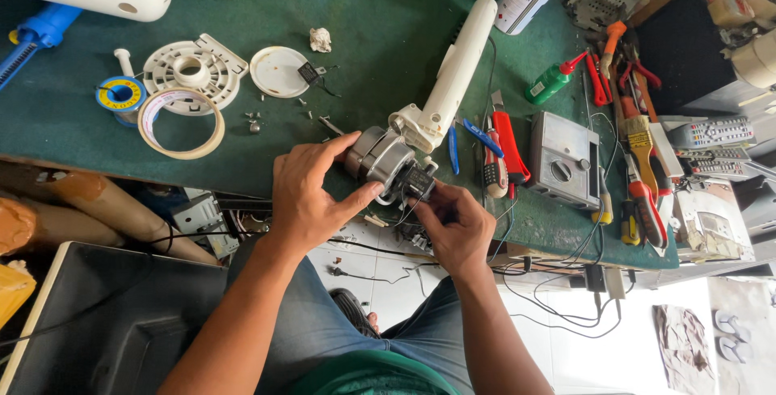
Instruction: The person holds a disassembled electrical motor component and uses a screwdriver to probe and manipulate its internal parts. The camera shakes significantly throughout the process, obscuring the view of the workspace and the specific actions being performed.
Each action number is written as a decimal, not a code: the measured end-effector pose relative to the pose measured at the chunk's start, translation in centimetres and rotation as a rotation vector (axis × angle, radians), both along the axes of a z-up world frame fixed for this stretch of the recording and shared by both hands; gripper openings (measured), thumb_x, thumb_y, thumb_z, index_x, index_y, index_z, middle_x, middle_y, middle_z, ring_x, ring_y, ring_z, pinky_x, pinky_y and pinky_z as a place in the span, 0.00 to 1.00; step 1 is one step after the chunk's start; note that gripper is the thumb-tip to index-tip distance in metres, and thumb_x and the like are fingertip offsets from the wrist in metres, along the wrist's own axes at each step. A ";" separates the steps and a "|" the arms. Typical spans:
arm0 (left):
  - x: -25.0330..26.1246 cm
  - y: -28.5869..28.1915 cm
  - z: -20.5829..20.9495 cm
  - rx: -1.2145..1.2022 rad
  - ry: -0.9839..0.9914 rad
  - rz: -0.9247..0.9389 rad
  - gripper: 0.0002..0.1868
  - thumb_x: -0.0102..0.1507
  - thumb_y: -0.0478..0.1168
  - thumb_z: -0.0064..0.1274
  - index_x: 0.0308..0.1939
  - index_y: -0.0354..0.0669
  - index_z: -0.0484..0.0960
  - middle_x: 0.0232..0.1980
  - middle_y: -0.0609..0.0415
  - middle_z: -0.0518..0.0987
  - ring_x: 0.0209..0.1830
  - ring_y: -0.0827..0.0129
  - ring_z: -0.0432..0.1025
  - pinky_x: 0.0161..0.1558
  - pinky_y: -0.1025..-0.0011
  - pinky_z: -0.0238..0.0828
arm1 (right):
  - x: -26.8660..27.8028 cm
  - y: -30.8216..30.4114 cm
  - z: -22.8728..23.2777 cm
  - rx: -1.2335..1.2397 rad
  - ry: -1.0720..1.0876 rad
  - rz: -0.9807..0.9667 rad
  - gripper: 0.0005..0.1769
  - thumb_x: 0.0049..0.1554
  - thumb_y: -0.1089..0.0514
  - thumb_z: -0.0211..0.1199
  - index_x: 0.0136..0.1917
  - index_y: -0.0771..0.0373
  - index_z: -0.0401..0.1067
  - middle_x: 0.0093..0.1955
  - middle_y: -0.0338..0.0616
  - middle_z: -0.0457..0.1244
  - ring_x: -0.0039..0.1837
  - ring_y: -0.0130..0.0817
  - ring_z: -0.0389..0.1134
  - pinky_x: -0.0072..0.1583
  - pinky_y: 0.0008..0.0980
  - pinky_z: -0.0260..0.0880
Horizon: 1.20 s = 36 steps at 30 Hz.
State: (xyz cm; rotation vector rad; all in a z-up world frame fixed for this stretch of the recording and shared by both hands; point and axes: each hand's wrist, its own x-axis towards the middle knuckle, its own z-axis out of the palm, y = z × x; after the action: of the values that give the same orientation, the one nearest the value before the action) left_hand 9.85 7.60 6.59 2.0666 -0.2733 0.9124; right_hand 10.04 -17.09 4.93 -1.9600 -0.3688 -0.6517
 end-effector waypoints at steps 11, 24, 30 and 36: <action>0.0 0.0 0.2 -0.009 -0.001 -0.003 0.37 0.56 0.63 0.71 0.65 0.53 0.85 0.42 0.59 0.85 0.49 0.58 0.80 0.51 0.59 0.69 | -0.4 0.4 0.4 0.077 0.121 0.013 0.20 0.48 0.63 0.85 0.51 0.70 0.81 0.36 0.51 0.74 0.33 0.27 0.70 0.37 0.27 0.72; 0.0 0.0 0.4 0.010 -0.004 0.001 0.37 0.56 0.64 0.71 0.64 0.53 0.85 0.42 0.59 0.86 0.48 0.59 0.81 0.50 0.59 0.70 | -0.3 0.2 0.3 0.089 0.130 0.032 0.20 0.48 0.65 0.84 0.52 0.71 0.81 0.38 0.54 0.75 0.35 0.31 0.74 0.40 0.28 0.76; 0.0 0.1 0.2 0.025 0.031 -0.005 0.38 0.57 0.65 0.69 0.66 0.53 0.84 0.46 0.56 0.87 0.49 0.57 0.80 0.52 0.56 0.70 | -0.2 0.7 2.3 0.050 0.194 0.067 0.19 0.48 0.64 0.84 0.50 0.71 0.81 0.37 0.55 0.74 0.35 0.33 0.74 0.40 0.31 0.76; -0.2 0.4 -0.4 -0.008 0.081 -0.051 0.32 0.64 0.62 0.62 0.68 0.56 0.84 0.51 0.57 0.88 0.53 0.59 0.80 0.56 0.58 0.67 | -0.2 0.5 1.8 0.076 0.223 0.060 0.20 0.47 0.63 0.85 0.50 0.69 0.80 0.38 0.51 0.75 0.36 0.30 0.74 0.41 0.30 0.76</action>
State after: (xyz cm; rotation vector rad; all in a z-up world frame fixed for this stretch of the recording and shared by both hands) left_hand 9.60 8.02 6.17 2.0738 -0.2778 0.7959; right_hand 9.88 -16.56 6.72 -1.9178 -0.2598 -0.3983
